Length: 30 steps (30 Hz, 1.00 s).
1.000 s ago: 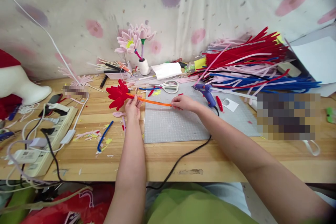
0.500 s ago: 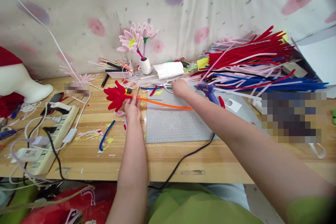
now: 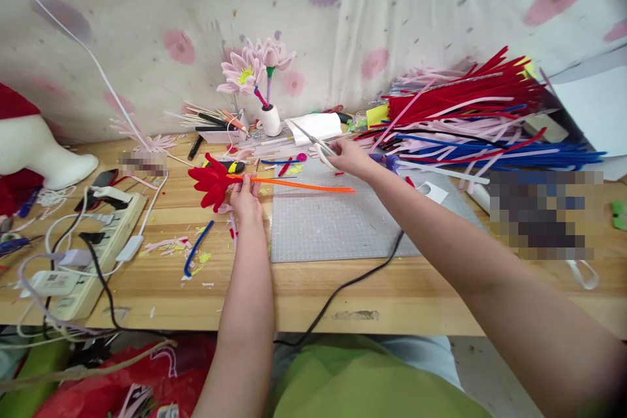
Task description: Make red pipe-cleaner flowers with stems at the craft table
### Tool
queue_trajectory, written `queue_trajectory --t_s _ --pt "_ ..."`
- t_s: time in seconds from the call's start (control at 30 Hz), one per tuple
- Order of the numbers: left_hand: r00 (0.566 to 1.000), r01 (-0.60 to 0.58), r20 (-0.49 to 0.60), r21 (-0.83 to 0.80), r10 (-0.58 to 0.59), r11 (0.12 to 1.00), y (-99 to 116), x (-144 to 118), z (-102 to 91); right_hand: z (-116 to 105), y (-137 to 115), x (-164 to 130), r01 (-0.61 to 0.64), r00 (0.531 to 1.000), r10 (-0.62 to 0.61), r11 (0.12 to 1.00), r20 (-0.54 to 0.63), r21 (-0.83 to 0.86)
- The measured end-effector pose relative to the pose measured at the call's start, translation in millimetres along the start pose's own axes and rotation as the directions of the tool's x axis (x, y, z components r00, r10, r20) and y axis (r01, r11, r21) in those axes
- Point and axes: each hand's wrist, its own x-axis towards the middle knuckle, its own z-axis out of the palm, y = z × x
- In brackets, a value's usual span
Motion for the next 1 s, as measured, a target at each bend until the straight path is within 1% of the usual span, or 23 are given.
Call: queue_trajectory --t_s 0.03,0.07,0.13,0.2,0.23,0.27,0.3,0.33,0.37,0.4,0.43,0.47,0.5,0.6,0.67,0.7,0.77,0.83,0.93,1.0 --pt "1.000 -0.008 -0.010 -0.016 0.008 1.000 0.0 0.3 -0.1 -0.7 0.8 -5.8 -0.037 0.999 0.034 0.992 0.026 0.123" --pt "1.000 -0.018 -0.019 -0.035 0.017 0.999 0.1 0.8 -0.2 -0.7 0.9 -12.7 -0.070 0.996 0.056 0.966 0.063 0.250" --pt "0.998 -0.042 -0.041 -0.086 0.038 0.995 0.7 1.8 -0.6 0.4 -0.8 -29.0 -0.124 0.986 0.053 0.868 0.158 0.481" --pt "0.997 -0.064 -0.058 -0.138 0.056 0.988 1.6 2.4 -0.8 2.1 -4.3 -46.8 -0.150 0.965 -0.030 0.751 0.260 0.643" --pt "0.996 -0.074 -0.066 -0.156 0.065 0.985 2.2 2.4 -0.8 3.2 -6.3 -55.2 -0.162 0.944 -0.096 0.700 0.315 0.696" --pt "0.995 -0.084 -0.073 -0.163 0.072 0.983 2.8 2.3 -0.9 4.5 -8.1 -62.7 -0.179 0.912 -0.167 0.658 0.373 0.731" --pt "0.994 -0.092 -0.080 -0.160 0.080 0.983 3.3 2.1 -0.9 6.1 -9.6 -69.1 -0.201 0.869 -0.238 0.632 0.434 0.749" --pt "0.992 -0.100 -0.086 -0.149 0.088 0.984 3.7 1.9 -1.0 8.1 -10.8 -74.3 -0.229 0.817 -0.295 0.623 0.495 0.748" --pt "0.991 -0.107 -0.091 -0.135 0.095 0.985 4.0 1.7 -1.2 10.5 -11.6 -78.0 -0.256 0.765 -0.329 0.633 0.553 0.731" --pt "0.991 -0.111 -0.091 -0.121 0.100 0.986 4.1 1.6 -1.3 13.1 -12.1 -80.4 -0.276 0.726 -0.339 0.654 0.599 0.704" --pt "0.991 -0.113 -0.088 -0.111 0.103 0.987 4.0 1.6 -1.5 15.9 -12.3 -81.6 -0.287 0.701 -0.335 0.676 0.629 0.679" --pt "0.991 -0.111 -0.081 -0.109 0.103 0.988 3.7 1.7 -1.6 18.7 -12.4 -81.8 -0.290 0.692 -0.327 0.691 0.644 0.662" --pt "0.993 -0.106 -0.072 -0.116 0.098 0.988 3.2 1.9 -1.6 21.2 -12.3 -81.3 -0.290 0.692 -0.319 0.698 0.647 0.654" --pt "0.996 -0.080 -0.059 -0.157 0.072 0.984 1.7 2.7 -1.2 25.4 -11.9 -78.0 -0.281 0.717 -0.313 0.689 0.623 0.669" --pt "0.996 -0.072 -0.062 -0.167 0.062 0.983 1.1 2.9 -0.5 25.3 -11.6 -76.1 -0.271 0.721 -0.320 0.686 0.614 0.675" --pt "0.996 -0.072 -0.065 -0.165 0.062 0.984 1.0 2.9 -0.2 24.8 -11.4 -75.6 -0.273 0.712 -0.324 0.689 0.623 0.671" --pt "0.995 -0.081 -0.064 -0.158 0.072 0.984 1.2 2.7 0.3 23.7 -10.9 -75.1 -0.299 0.673 -0.323 0.704 0.666 0.644" --pt "0.995 -0.092 -0.058 -0.149 0.085 0.985 1.4 2.7 0.3 23.1 -10.6 -74.8 -0.341 0.637 -0.296 0.719 0.712 0.605" --pt "0.994 -0.101 -0.058 -0.156 0.093 0.983 1.1 3.8 -1.0 23.2 -10.8 -74.0 -0.396 0.616 -0.259 0.714 0.744 0.577" --pt "0.993 -0.105 -0.065 -0.167 0.095 0.980 0.3 5.2 -2.4 24.0 -11.2 -73.7 -0.420 0.586 -0.262 0.711 0.767 0.564"
